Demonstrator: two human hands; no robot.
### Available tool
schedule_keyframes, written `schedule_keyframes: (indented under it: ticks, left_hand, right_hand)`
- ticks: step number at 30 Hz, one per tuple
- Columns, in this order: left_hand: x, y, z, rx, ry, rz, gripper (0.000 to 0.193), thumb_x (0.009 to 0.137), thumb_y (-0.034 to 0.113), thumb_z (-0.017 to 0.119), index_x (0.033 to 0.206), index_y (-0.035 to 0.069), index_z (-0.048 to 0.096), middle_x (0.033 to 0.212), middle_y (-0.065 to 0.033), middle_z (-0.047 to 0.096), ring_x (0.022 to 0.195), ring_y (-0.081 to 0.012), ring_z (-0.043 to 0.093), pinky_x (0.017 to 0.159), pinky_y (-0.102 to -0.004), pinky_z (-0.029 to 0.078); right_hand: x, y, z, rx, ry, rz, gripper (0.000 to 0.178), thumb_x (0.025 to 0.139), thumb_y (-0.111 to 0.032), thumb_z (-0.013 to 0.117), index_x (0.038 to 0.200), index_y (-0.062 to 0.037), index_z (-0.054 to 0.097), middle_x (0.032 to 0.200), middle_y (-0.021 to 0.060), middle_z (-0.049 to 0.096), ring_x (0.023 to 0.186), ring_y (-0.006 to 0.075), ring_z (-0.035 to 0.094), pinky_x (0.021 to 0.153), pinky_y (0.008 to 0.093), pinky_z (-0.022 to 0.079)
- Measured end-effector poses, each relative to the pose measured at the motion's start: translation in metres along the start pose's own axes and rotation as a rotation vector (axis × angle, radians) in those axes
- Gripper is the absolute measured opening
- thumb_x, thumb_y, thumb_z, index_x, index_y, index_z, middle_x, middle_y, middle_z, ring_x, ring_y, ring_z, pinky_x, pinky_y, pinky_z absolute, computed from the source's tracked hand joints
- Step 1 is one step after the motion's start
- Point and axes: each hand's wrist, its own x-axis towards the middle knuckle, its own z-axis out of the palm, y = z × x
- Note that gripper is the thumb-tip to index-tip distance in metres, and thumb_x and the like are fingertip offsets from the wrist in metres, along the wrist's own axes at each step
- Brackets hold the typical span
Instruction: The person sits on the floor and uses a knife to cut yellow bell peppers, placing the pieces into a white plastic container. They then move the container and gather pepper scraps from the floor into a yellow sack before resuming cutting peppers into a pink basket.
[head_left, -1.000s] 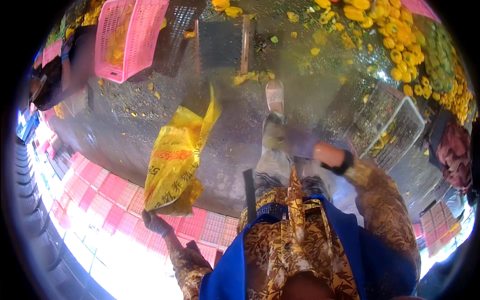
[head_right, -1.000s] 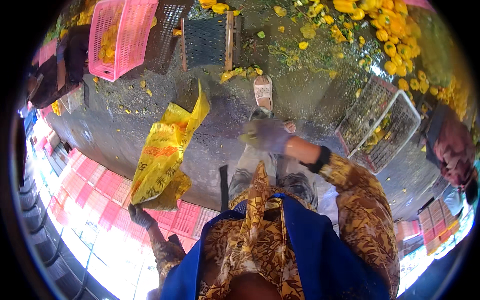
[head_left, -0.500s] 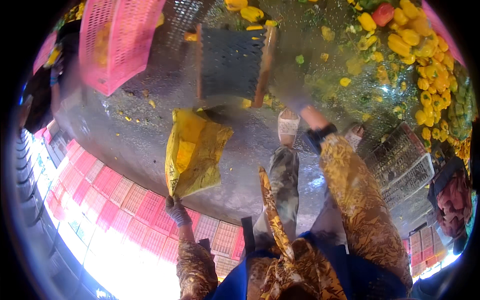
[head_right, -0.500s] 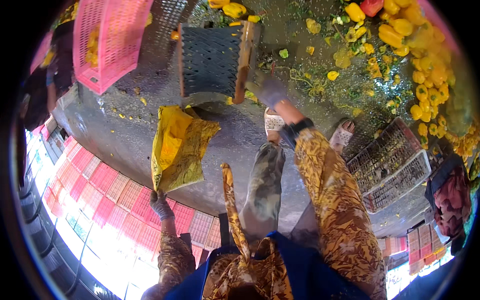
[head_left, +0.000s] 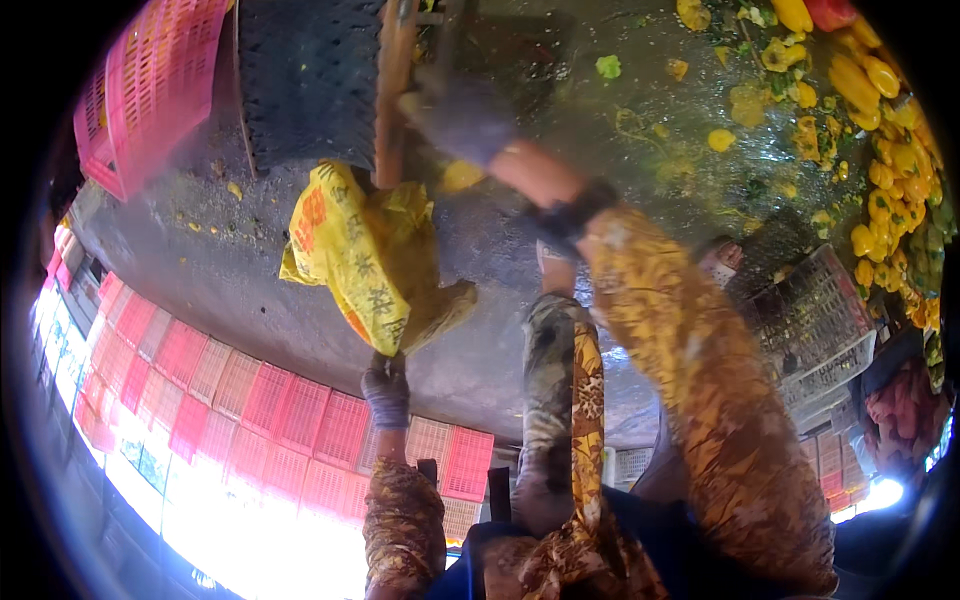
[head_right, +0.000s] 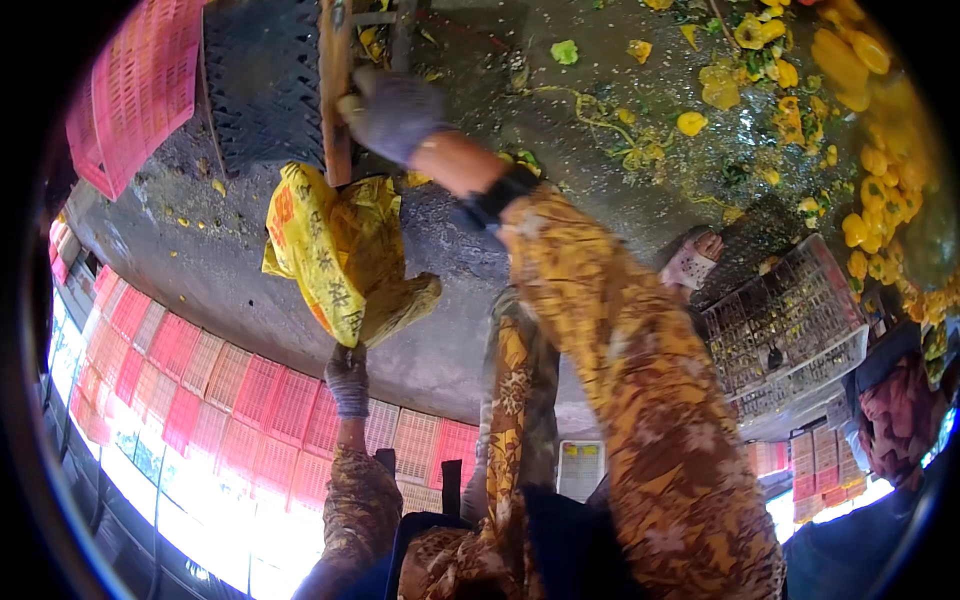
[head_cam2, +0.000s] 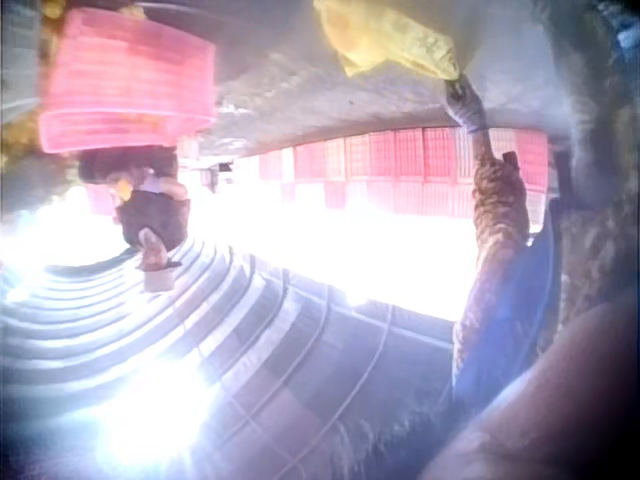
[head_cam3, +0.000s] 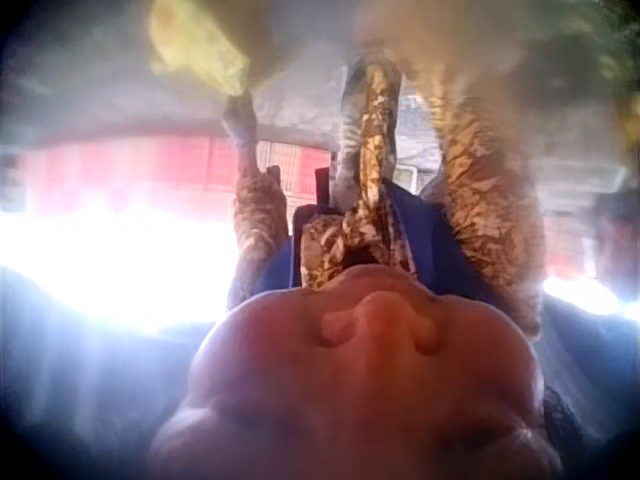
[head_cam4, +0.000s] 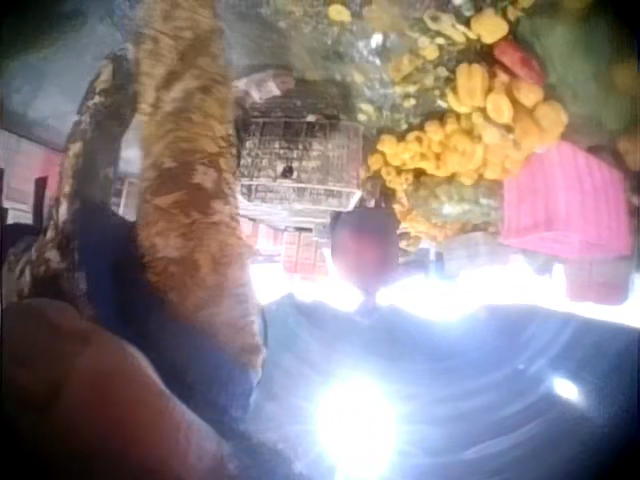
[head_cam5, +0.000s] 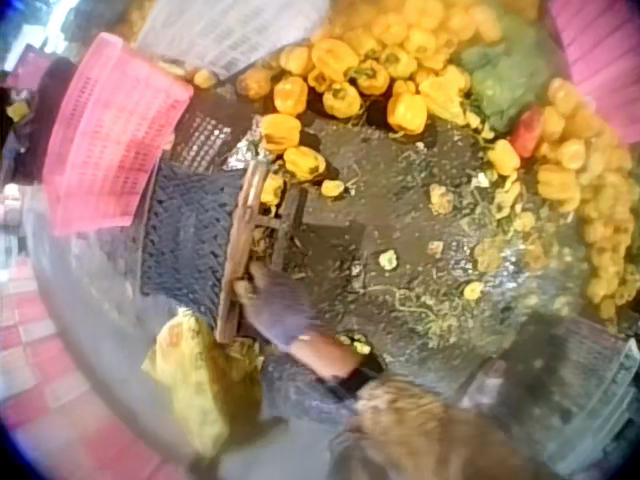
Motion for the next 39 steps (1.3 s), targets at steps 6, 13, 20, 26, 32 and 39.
schedule_keyframes:
  ticks: [6, 13, 20, 26, 32, 39]
  left_hand:
    - [-0.001, -0.002, 0.014, -0.038, -0.035, -0.06, 0.024, 0.085, 0.011, 0.062, 0.105, -0.002, 0.062, 0.09, -0.0103, 0.068, 0.081, -0.0084, 0.056, 0.072, -0.0255, 0.046]
    - [0.003, -0.001, 0.052, -0.032, -0.008, 0.053, 0.023, 0.085, 0.006, 0.061, 0.107, -0.003, 0.062, 0.089, -0.0034, 0.066, 0.079, -0.0074, 0.054, 0.071, -0.0237, 0.045]
    - [0.002, 0.055, 0.089, -0.216, -0.038, 0.044, 0.015, 0.087, 0.007, 0.06, 0.1, -0.001, 0.062, 0.091, -0.0063, 0.064, 0.082, -0.0094, 0.052, 0.073, -0.0239, 0.044]
    - [-0.006, 0.095, 0.102, -0.311, -0.045, 0.108, 0.017, 0.086, 0.005, 0.061, 0.1, -0.004, 0.062, 0.09, -0.0032, 0.064, 0.082, -0.0096, 0.052, 0.076, -0.0254, 0.044]
    - [0.009, 0.138, 0.103, 0.278, -0.235, 0.101, 0.025, 0.09, 0.023, 0.057, 0.089, -0.002, 0.062, 0.071, -0.0126, 0.063, 0.064, -0.0166, 0.055, 0.067, -0.0303, 0.047]
    - [0.024, 0.249, 0.15, 0.365, -0.248, 0.751, 0.032, 0.082, 0.015, 0.06, 0.112, 0.004, 0.058, 0.106, -0.0188, 0.061, 0.093, -0.0335, 0.061, 0.079, -0.0348, 0.049]
  right_hand:
    - [-0.034, 0.085, 0.048, -1.14, -0.354, -0.493, 0.041, 0.087, -0.025, 0.051, 0.122, -0.0043, 0.054, 0.106, 0.017, 0.06, 0.095, 0.0292, 0.059, 0.084, 0.038, 0.047]
    - [-0.001, 0.121, 0.072, -0.321, -0.554, 0.207, 0.052, 0.089, -0.05, 0.047, 0.124, -0.0123, 0.053, 0.113, 0.0258, 0.057, 0.099, 0.0348, 0.06, 0.087, 0.0397, 0.047]
    - [-0.047, 0.224, -0.032, -1.2, -0.3, -0.591, 0.049, 0.087, -0.018, 0.05, 0.134, -0.0281, 0.041, 0.146, -0.0006, 0.031, 0.133, 0.0174, 0.031, 0.108, 0.0577, 0.017]
    - [-0.127, 0.299, -0.171, -1.346, -0.258, -0.204, 0.048, 0.085, -0.019, 0.051, 0.132, -0.0243, 0.044, 0.148, 0.0007, 0.027, 0.137, 0.0201, 0.023, 0.11, 0.0576, 0.008]
    - [-0.112, 0.224, -0.227, -1.319, 0.098, -0.25, 0.055, 0.085, -0.043, 0.053, 0.134, -0.022, 0.042, 0.143, 0.0032, 0.034, 0.134, 0.021, 0.027, 0.109, 0.0541, 0.012]
    - [0.005, 0.232, -0.278, -1.32, 0.36, -0.19, 0.052, 0.09, -0.046, 0.047, 0.138, -0.0377, 0.031, 0.146, -0.0012, 0.028, 0.135, 0.0202, 0.025, 0.103, 0.059, 0.023]
